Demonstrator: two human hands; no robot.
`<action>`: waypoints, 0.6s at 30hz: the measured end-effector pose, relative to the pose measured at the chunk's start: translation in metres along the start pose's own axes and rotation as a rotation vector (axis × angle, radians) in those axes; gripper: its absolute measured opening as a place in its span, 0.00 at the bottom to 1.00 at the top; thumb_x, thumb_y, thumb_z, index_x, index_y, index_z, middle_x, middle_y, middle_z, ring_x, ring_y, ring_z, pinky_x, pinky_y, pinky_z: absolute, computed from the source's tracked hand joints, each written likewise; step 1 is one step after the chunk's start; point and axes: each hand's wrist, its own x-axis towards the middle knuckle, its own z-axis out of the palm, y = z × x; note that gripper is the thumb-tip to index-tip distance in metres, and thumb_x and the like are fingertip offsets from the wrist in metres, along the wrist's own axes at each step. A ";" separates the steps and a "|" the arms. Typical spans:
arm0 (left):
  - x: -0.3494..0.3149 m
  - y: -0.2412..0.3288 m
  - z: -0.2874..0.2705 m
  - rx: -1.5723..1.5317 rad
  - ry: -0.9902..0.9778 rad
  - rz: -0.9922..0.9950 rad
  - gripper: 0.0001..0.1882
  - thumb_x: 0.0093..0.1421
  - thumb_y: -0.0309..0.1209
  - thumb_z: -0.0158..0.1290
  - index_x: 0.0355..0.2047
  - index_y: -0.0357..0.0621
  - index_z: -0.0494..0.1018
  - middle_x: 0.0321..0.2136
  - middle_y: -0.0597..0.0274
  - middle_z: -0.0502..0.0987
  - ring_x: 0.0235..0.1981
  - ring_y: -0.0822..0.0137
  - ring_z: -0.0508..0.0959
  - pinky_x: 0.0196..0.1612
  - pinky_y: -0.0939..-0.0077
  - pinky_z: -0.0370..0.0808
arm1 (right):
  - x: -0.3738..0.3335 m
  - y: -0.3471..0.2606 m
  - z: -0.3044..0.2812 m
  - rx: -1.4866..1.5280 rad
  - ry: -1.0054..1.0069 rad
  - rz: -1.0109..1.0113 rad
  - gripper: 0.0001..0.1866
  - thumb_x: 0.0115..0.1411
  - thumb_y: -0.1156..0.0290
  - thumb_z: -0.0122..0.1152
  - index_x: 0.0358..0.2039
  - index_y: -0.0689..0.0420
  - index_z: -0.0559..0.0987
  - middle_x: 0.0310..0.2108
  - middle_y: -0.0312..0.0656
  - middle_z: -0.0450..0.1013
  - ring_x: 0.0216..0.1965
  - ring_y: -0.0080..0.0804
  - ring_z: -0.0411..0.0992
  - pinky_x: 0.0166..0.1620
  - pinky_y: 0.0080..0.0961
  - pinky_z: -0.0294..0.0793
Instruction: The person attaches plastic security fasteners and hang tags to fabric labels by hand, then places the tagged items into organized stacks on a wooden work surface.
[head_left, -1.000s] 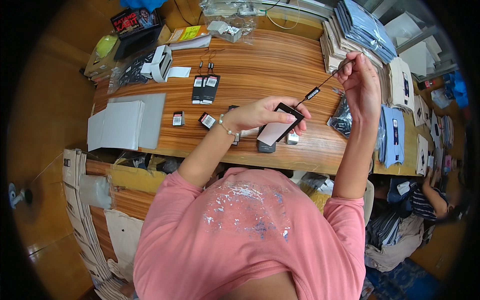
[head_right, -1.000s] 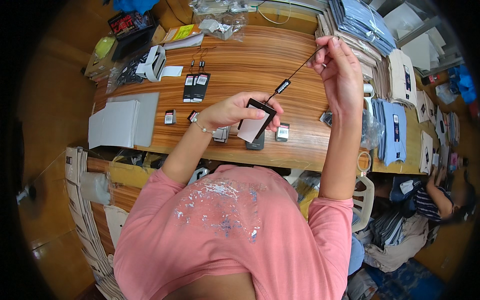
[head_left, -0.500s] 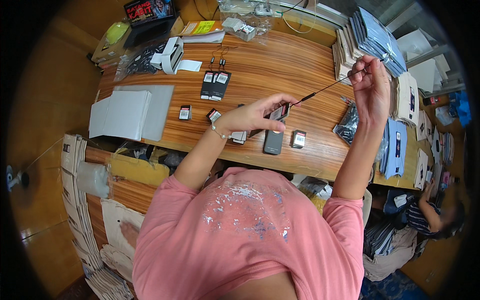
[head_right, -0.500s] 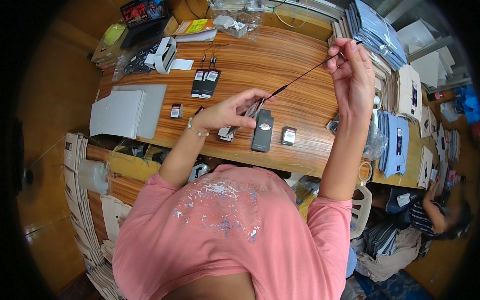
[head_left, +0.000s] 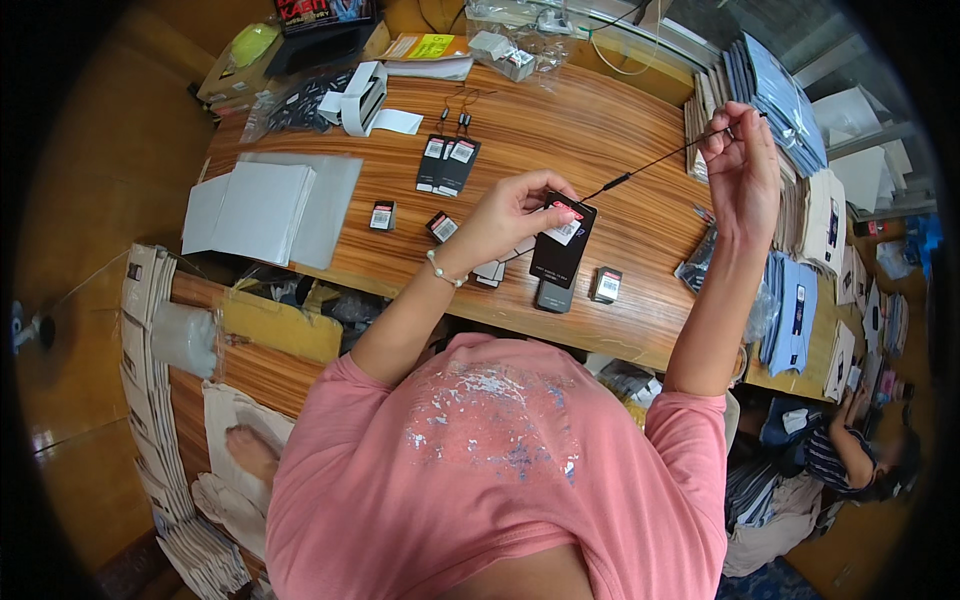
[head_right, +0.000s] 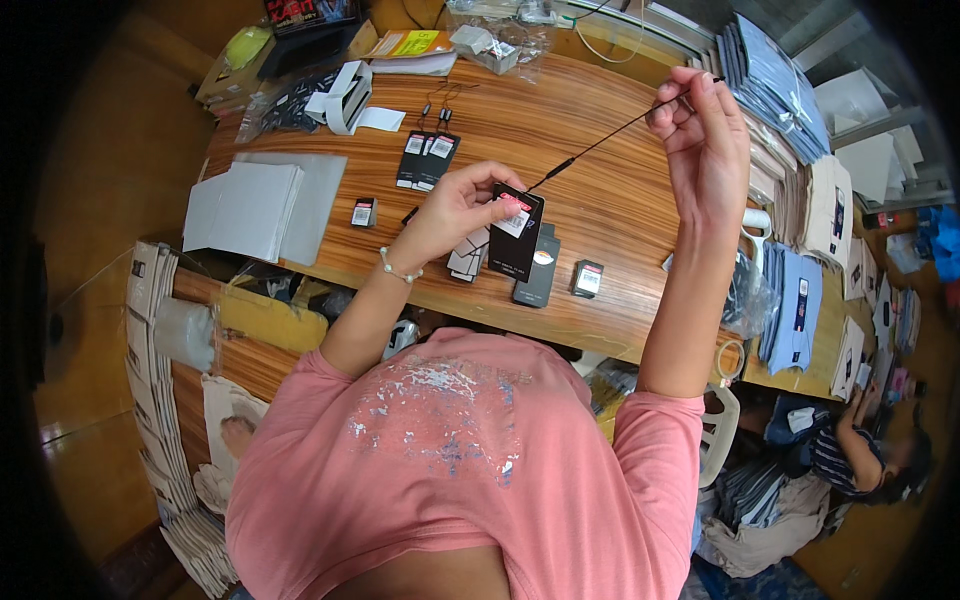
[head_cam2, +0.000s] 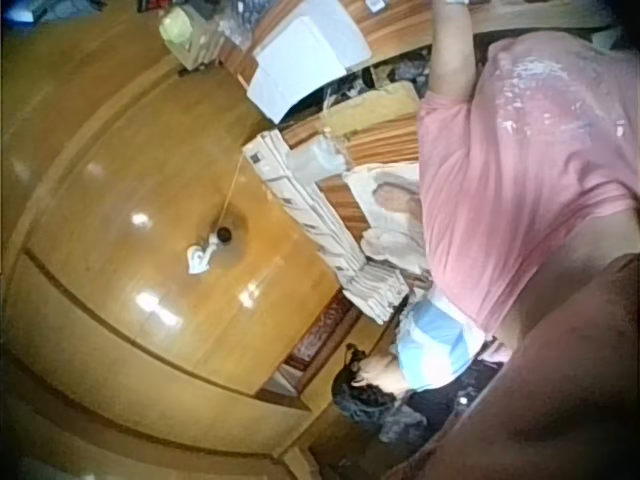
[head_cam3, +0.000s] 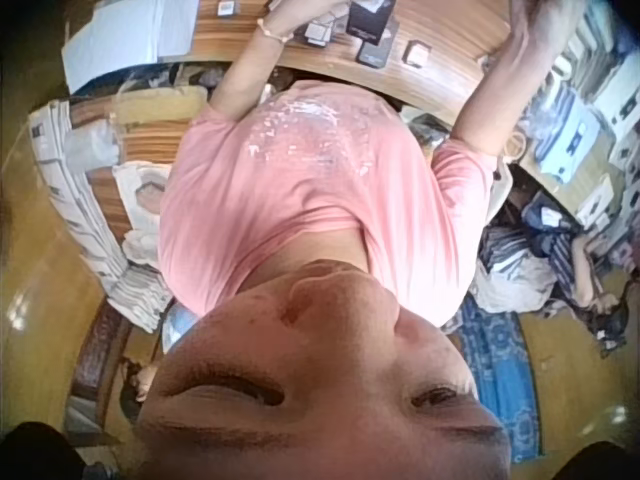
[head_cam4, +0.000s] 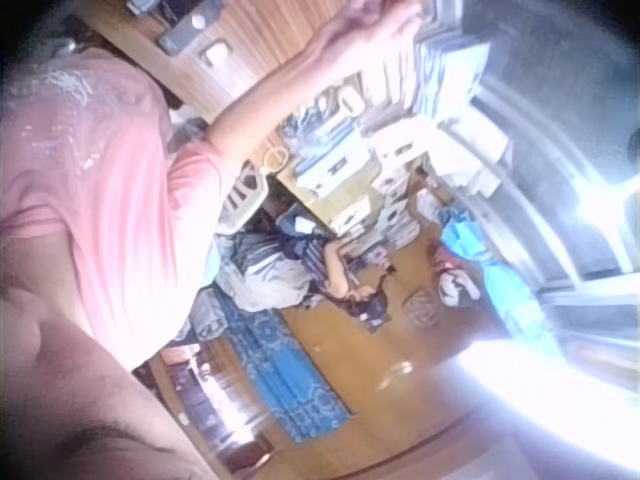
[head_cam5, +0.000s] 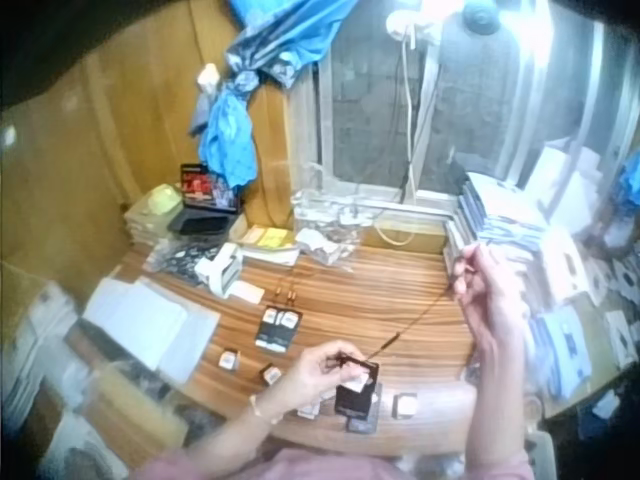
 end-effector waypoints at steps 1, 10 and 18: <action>0.000 0.002 0.000 -0.025 0.008 -0.008 0.11 0.53 0.23 0.55 0.37 0.39 0.69 0.31 0.68 0.73 0.32 0.80 0.72 0.35 0.87 0.71 | 0.001 0.001 -0.001 0.005 0.000 0.004 0.13 0.61 0.67 0.47 0.36 0.65 0.72 0.28 0.42 0.70 0.26 0.25 0.67 0.32 0.19 0.69; 0.002 0.010 0.002 -0.091 -0.183 0.046 0.15 0.49 0.25 0.58 0.38 0.40 0.69 0.32 0.68 0.73 0.33 0.81 0.71 0.35 0.88 0.69 | 0.001 0.003 0.025 -0.048 0.036 0.010 0.13 0.62 0.66 0.45 0.35 0.63 0.72 0.33 0.47 0.71 0.27 0.27 0.69 0.34 0.23 0.72; 0.009 0.000 0.006 -0.053 -0.131 -0.006 0.12 0.54 0.25 0.53 0.39 0.38 0.69 0.32 0.63 0.76 0.36 0.75 0.75 0.40 0.83 0.71 | 0.001 -0.007 0.002 -0.131 0.046 -0.076 0.08 0.58 0.70 0.52 0.29 0.63 0.74 0.28 0.44 0.72 0.24 0.25 0.67 0.29 0.20 0.68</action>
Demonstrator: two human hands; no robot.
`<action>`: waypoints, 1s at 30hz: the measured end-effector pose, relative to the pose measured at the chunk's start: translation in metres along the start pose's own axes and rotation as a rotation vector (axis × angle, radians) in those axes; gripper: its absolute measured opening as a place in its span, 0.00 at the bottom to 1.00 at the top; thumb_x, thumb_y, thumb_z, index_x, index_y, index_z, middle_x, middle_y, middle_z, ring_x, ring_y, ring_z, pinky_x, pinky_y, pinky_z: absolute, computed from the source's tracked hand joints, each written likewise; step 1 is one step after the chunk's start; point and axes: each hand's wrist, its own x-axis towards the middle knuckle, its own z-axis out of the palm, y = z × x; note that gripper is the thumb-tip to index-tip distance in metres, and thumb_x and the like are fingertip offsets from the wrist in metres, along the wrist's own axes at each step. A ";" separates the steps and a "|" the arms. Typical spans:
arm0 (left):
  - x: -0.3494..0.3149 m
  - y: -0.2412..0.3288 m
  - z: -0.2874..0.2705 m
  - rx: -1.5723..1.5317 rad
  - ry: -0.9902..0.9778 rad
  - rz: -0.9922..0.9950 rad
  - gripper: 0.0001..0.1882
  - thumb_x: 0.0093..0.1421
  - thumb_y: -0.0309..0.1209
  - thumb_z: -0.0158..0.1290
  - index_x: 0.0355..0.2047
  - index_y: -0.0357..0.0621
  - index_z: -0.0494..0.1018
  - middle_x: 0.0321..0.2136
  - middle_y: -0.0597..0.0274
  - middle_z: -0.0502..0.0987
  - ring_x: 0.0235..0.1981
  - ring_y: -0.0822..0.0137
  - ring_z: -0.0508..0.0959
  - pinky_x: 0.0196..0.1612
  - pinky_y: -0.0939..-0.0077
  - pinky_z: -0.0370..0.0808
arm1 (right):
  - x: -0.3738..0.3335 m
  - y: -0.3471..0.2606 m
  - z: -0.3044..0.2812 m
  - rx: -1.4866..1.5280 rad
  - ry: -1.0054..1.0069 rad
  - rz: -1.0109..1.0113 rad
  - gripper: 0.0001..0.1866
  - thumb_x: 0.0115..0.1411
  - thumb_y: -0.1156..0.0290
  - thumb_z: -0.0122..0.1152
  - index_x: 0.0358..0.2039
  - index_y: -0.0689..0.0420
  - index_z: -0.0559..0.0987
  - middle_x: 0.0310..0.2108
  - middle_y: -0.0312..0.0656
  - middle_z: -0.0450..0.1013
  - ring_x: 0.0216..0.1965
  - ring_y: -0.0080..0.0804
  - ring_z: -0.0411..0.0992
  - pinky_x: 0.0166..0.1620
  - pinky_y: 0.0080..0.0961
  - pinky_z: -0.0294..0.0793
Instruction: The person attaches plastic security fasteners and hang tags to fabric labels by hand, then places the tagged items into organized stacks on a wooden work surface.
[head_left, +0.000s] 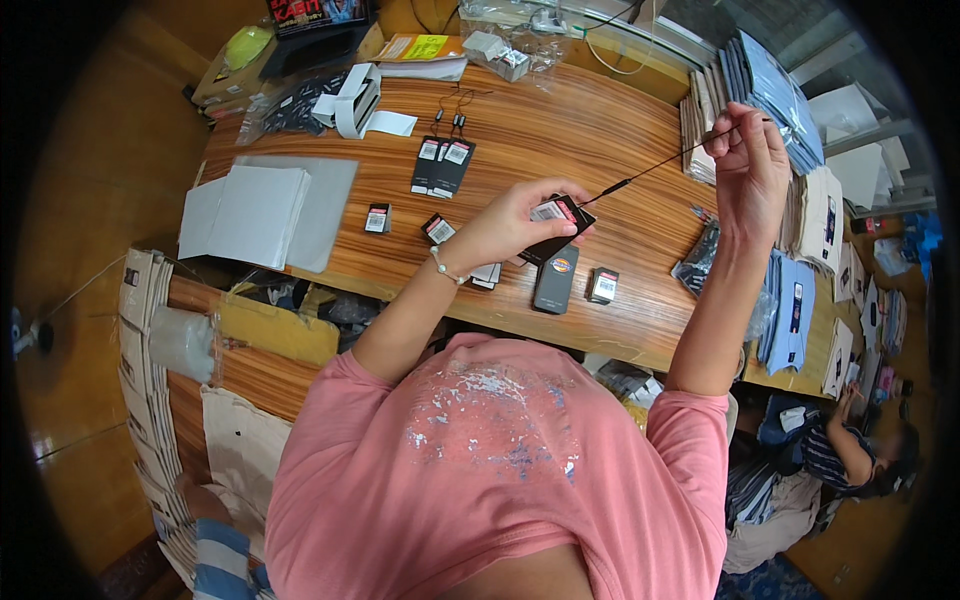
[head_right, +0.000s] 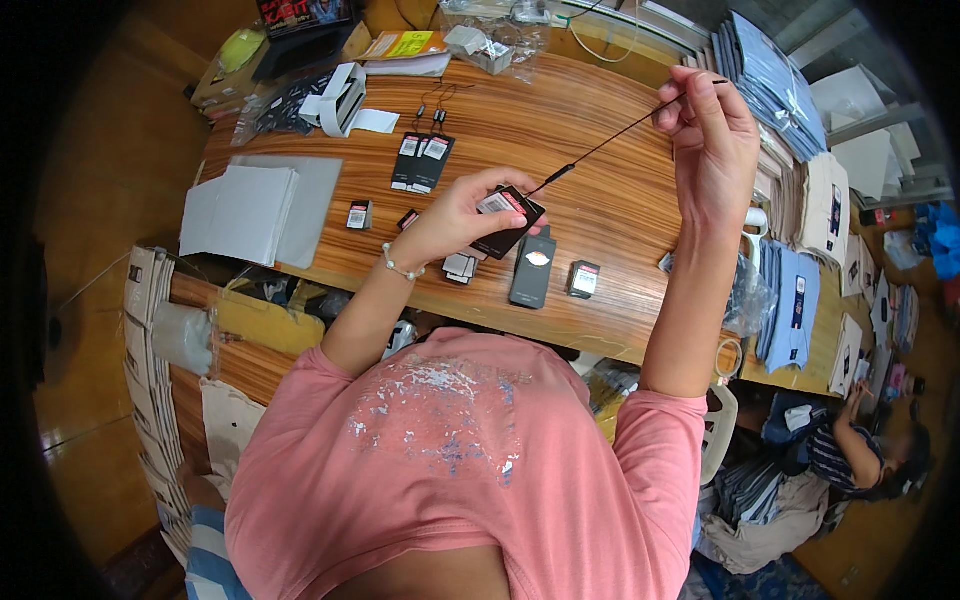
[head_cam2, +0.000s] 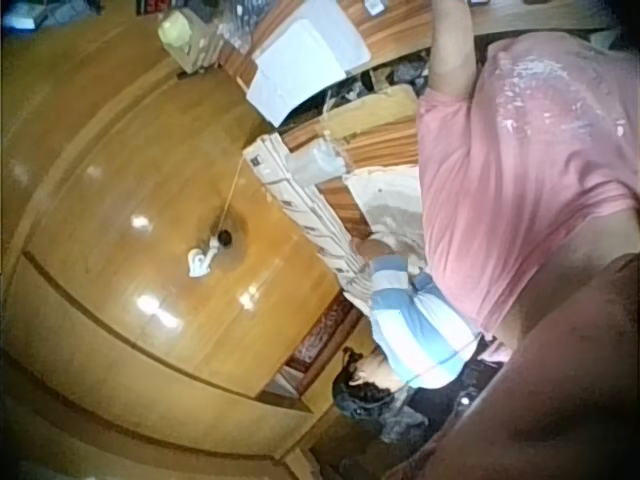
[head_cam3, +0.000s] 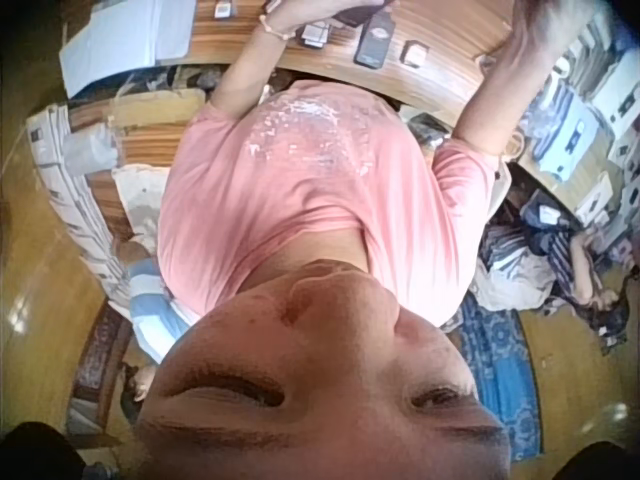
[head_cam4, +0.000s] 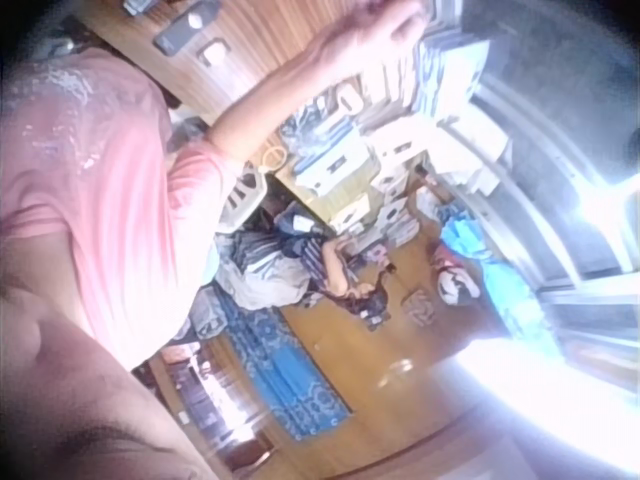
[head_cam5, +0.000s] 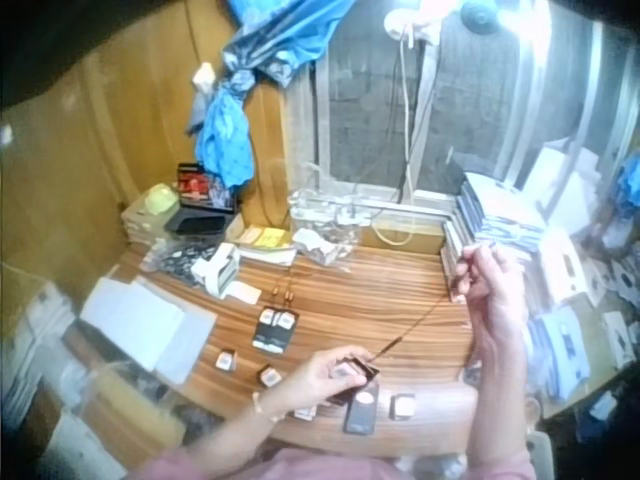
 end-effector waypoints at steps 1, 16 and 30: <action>0.000 0.000 -0.001 0.058 0.007 0.028 0.12 0.54 0.25 0.53 0.39 0.38 0.68 0.32 0.63 0.76 0.37 0.74 0.75 0.40 0.82 0.71 | 0.000 0.000 -0.001 -0.015 0.024 -0.001 0.08 0.57 0.71 0.54 0.27 0.62 0.74 0.27 0.43 0.72 0.24 0.25 0.67 0.28 0.20 0.68; 0.004 0.006 0.004 -0.021 0.052 -0.012 0.12 0.50 0.19 0.56 0.36 0.34 0.72 0.33 0.59 0.76 0.33 0.75 0.76 0.35 0.86 0.74 | 0.000 -0.001 -0.014 -0.028 0.101 -0.043 0.09 0.55 0.73 0.58 0.19 0.57 0.70 0.20 0.35 0.67 0.20 0.21 0.64 0.25 0.19 0.66; 0.007 0.010 0.009 0.145 0.127 0.178 0.15 0.48 0.17 0.55 0.37 0.36 0.69 0.36 0.59 0.74 0.41 0.71 0.74 0.43 0.81 0.72 | -0.010 -0.010 -0.006 -0.045 0.065 -0.071 0.08 0.55 0.74 0.57 0.21 0.56 0.70 0.21 0.36 0.68 0.19 0.21 0.64 0.25 0.19 0.65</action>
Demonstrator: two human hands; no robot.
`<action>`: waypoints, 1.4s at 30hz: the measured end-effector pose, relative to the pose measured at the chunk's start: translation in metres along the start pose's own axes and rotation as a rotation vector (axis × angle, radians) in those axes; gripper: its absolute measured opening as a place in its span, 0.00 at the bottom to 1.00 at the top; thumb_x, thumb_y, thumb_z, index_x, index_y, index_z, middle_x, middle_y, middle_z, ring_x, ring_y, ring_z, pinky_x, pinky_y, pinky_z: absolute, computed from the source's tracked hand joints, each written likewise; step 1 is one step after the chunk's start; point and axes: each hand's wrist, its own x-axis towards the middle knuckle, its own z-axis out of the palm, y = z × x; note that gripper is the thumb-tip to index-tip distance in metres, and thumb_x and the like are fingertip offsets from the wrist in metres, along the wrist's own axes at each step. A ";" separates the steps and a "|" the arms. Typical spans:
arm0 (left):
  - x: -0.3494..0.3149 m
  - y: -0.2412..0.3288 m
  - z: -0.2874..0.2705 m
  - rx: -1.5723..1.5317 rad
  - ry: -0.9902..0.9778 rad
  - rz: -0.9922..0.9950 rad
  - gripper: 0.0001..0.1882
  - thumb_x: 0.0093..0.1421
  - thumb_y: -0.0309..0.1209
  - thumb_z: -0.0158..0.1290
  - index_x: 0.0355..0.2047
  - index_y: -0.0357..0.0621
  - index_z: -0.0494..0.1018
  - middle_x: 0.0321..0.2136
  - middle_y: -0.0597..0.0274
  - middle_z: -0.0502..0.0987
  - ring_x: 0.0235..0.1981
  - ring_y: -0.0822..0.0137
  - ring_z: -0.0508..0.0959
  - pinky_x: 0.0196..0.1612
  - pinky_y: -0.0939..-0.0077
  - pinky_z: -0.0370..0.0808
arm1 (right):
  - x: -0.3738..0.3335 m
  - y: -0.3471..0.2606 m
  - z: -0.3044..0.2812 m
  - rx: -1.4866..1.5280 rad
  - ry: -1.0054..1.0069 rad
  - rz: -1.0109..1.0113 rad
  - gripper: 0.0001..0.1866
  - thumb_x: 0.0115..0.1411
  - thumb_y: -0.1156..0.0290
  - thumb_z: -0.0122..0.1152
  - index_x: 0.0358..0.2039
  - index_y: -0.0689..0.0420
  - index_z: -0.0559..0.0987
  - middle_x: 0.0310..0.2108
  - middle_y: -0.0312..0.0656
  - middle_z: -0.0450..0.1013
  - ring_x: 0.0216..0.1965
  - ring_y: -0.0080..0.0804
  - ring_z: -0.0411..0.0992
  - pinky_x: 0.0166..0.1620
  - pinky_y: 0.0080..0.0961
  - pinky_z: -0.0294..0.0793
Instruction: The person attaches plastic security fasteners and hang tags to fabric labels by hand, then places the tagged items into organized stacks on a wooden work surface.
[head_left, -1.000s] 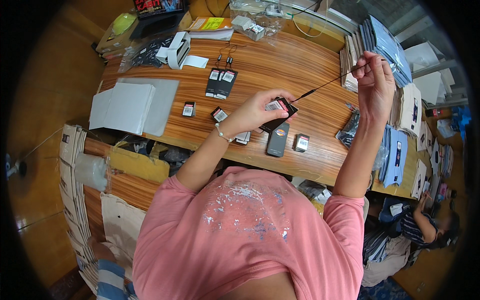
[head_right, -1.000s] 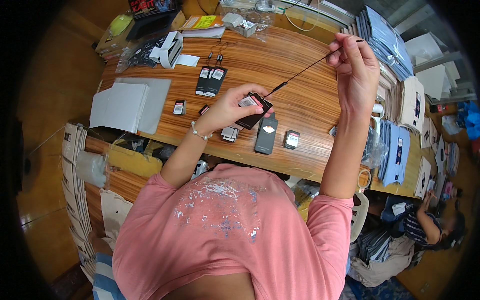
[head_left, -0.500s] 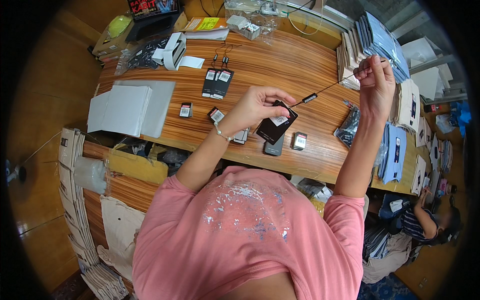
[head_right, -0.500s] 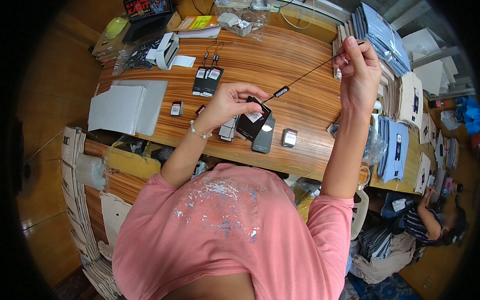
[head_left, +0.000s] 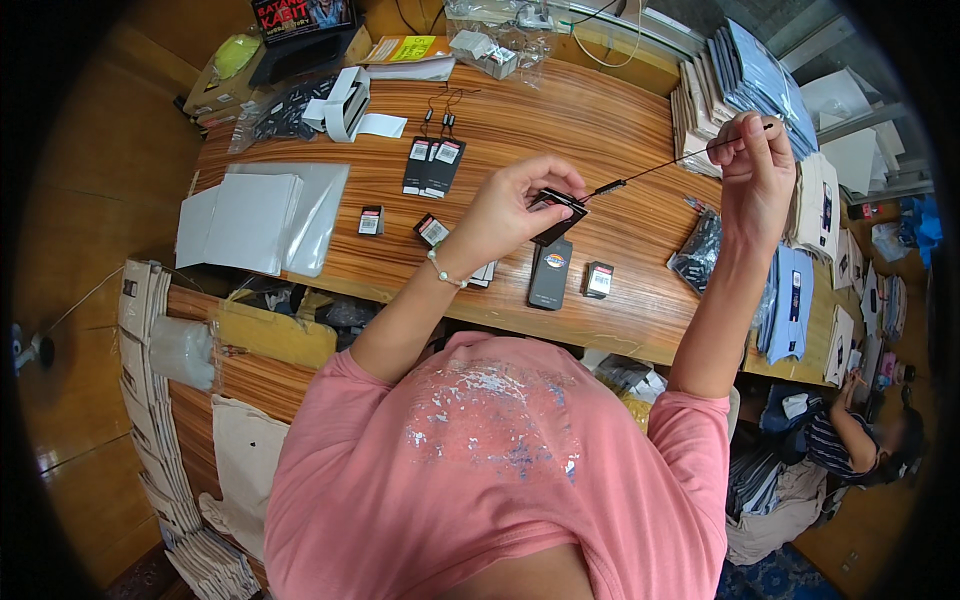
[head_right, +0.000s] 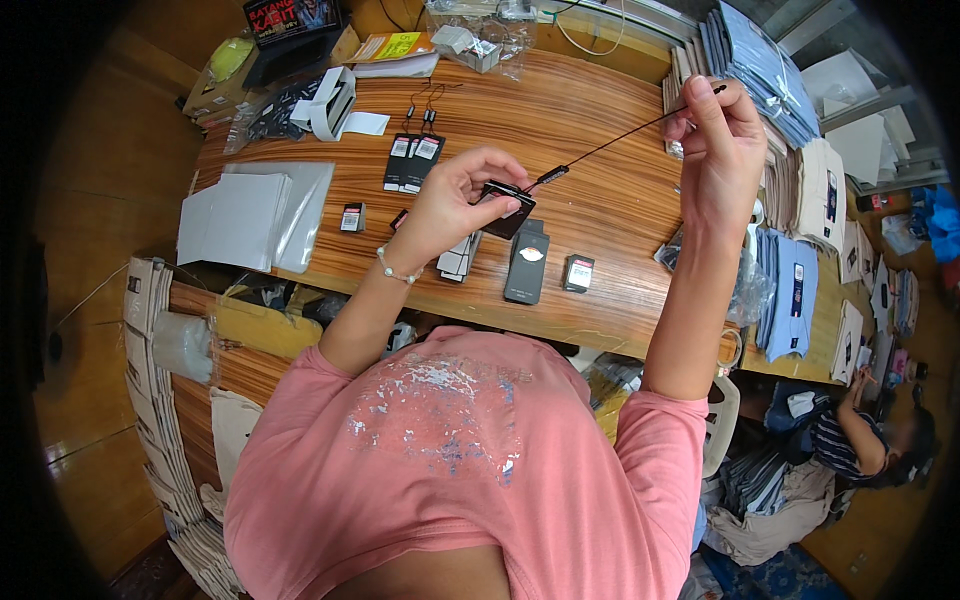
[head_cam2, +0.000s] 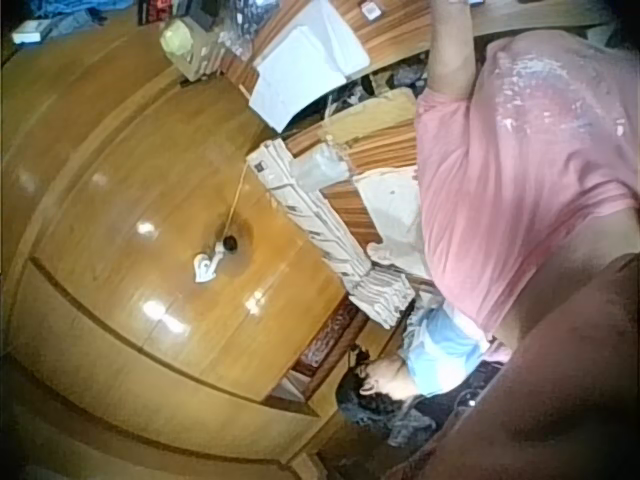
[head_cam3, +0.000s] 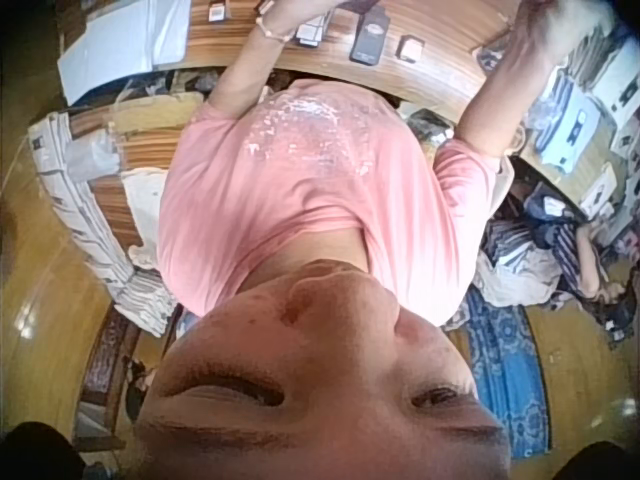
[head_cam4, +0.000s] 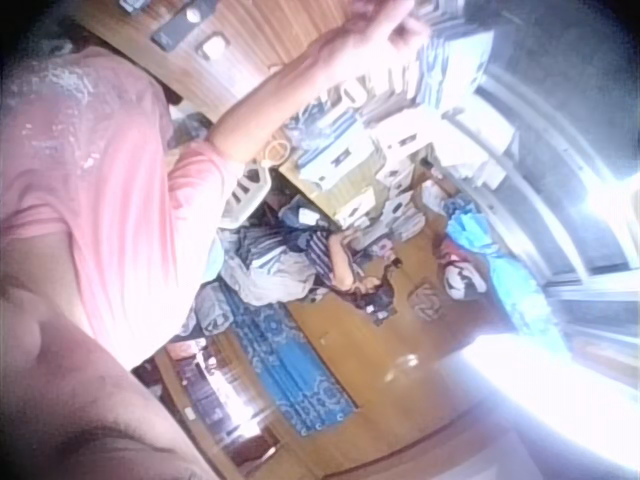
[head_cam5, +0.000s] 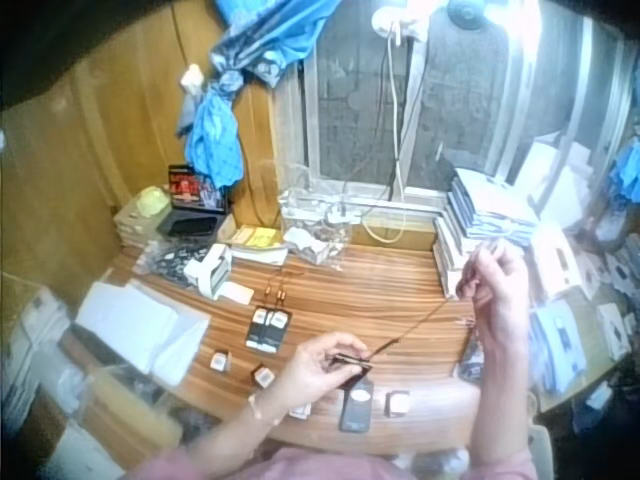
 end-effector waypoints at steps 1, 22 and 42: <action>0.000 -0.002 -0.001 0.026 -0.007 -0.027 0.14 0.49 0.17 0.55 0.37 0.36 0.69 0.36 0.59 0.74 0.40 0.72 0.74 0.42 0.82 0.72 | -0.001 -0.002 0.003 0.012 -0.003 -0.004 0.08 0.55 0.73 0.57 0.21 0.56 0.70 0.21 0.36 0.68 0.19 0.21 0.64 0.25 0.19 0.65; 0.001 0.015 -0.010 -0.212 -0.192 -0.299 0.22 0.47 0.20 0.58 0.44 0.37 0.66 0.36 0.63 0.73 0.37 0.77 0.73 0.41 0.85 0.71 | -0.055 0.033 0.017 -0.350 -0.391 0.414 0.05 0.54 0.72 0.57 0.27 0.61 0.72 0.23 0.34 0.70 0.22 0.19 0.62 0.26 0.17 0.62; -0.001 0.025 -0.007 0.550 -0.181 -0.075 0.06 0.46 0.21 0.52 0.23 0.36 0.65 0.29 0.60 0.74 0.29 0.69 0.73 0.34 0.78 0.70 | -0.052 0.018 0.021 -1.153 -0.731 0.004 0.07 0.45 0.72 0.61 0.26 0.60 0.75 0.24 0.43 0.69 0.31 0.41 0.66 0.34 0.32 0.65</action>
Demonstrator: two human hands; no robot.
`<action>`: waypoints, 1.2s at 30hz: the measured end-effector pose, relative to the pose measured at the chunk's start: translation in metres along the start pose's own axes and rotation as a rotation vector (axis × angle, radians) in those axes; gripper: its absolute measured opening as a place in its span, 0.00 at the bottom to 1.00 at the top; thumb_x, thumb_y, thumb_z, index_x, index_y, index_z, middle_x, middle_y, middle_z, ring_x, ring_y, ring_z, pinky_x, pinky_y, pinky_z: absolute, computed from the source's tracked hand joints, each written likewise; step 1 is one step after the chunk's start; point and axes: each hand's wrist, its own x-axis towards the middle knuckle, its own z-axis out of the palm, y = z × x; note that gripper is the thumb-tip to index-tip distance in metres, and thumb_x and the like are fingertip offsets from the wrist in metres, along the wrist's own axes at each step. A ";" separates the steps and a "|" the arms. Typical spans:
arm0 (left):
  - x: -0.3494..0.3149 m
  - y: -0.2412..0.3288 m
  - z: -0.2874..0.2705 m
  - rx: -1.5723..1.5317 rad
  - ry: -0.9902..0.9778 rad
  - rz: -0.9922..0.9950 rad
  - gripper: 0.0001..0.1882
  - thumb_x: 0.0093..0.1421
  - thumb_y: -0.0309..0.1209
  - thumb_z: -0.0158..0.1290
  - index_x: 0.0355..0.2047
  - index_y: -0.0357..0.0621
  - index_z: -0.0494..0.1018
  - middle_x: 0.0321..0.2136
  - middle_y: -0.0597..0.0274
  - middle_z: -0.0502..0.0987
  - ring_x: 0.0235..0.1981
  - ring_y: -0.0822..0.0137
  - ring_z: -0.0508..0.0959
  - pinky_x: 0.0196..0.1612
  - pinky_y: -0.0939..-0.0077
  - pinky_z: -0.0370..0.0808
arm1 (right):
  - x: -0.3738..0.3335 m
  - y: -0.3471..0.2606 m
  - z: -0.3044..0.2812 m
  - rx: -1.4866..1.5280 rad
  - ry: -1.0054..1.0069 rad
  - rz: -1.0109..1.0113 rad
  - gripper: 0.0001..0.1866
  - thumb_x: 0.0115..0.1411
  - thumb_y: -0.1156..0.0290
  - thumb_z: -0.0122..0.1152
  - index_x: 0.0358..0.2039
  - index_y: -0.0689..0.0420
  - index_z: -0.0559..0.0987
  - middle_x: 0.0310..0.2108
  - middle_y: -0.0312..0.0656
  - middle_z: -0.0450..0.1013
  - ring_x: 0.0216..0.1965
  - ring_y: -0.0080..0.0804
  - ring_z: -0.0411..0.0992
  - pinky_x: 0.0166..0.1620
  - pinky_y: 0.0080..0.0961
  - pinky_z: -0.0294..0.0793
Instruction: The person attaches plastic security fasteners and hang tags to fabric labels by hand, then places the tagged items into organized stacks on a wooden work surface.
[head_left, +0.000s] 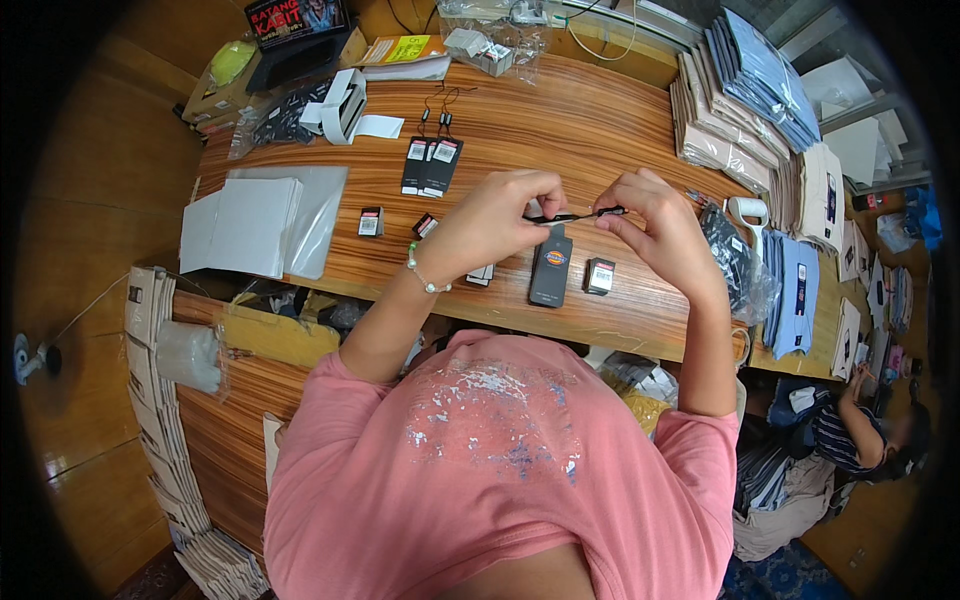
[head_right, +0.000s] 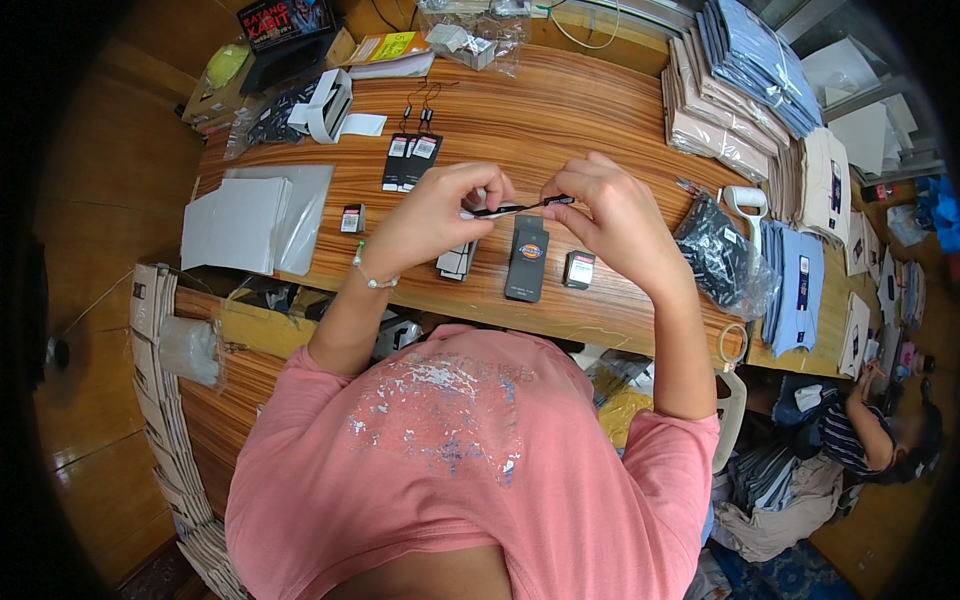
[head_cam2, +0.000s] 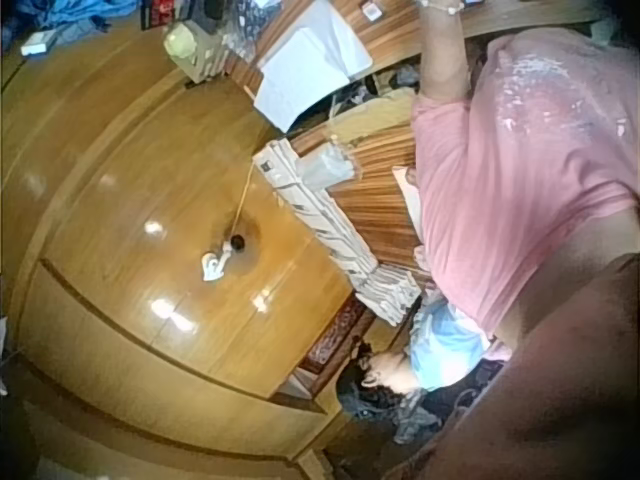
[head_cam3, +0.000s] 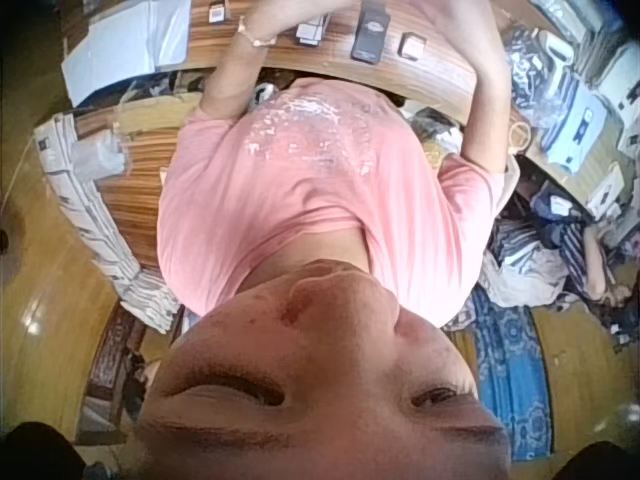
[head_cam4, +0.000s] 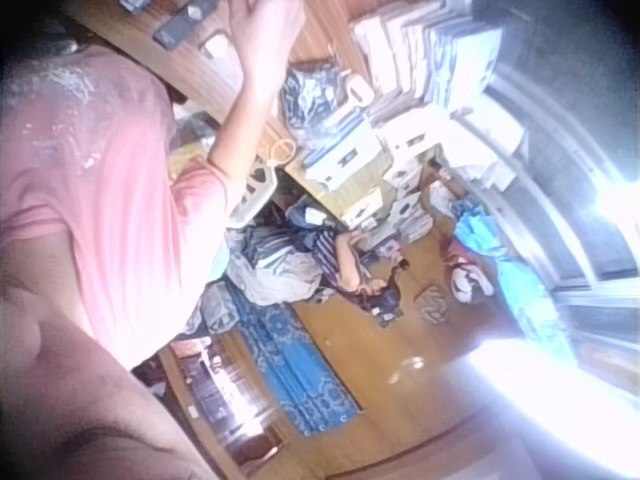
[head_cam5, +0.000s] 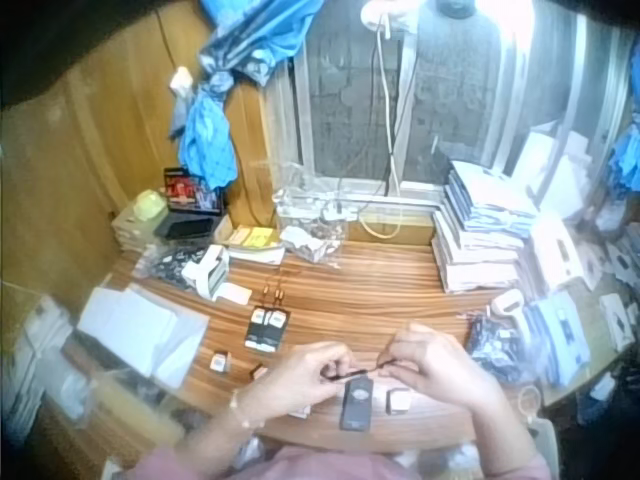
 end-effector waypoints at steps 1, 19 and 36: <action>0.001 -0.002 0.003 0.007 0.002 0.032 0.07 0.45 0.20 0.52 0.22 0.36 0.63 0.28 0.60 0.73 0.29 0.68 0.72 0.34 0.77 0.69 | 0.000 0.000 -0.001 0.005 0.000 -0.003 0.08 0.45 0.72 0.61 0.26 0.60 0.75 0.24 0.43 0.69 0.31 0.41 0.66 0.34 0.32 0.65; 0.005 -0.008 0.021 -0.164 0.034 0.167 0.25 0.51 0.33 0.53 0.49 0.40 0.61 0.41 0.58 0.67 0.47 0.67 0.66 0.51 0.73 0.62 | 0.012 -0.009 -0.034 -0.019 -0.004 -0.084 0.07 0.46 0.76 0.59 0.28 0.61 0.75 0.26 0.43 0.71 0.32 0.41 0.66 0.36 0.32 0.66; 0.038 -0.028 0.016 -1.128 -0.311 0.088 0.19 0.60 0.43 0.39 0.27 0.37 0.68 0.44 0.45 0.69 0.47 0.60 0.69 0.52 0.69 0.63 | 0.024 -0.023 -0.056 -0.059 -0.056 -0.159 0.07 0.45 0.80 0.58 0.28 0.60 0.75 0.25 0.42 0.70 0.32 0.39 0.66 0.35 0.31 0.66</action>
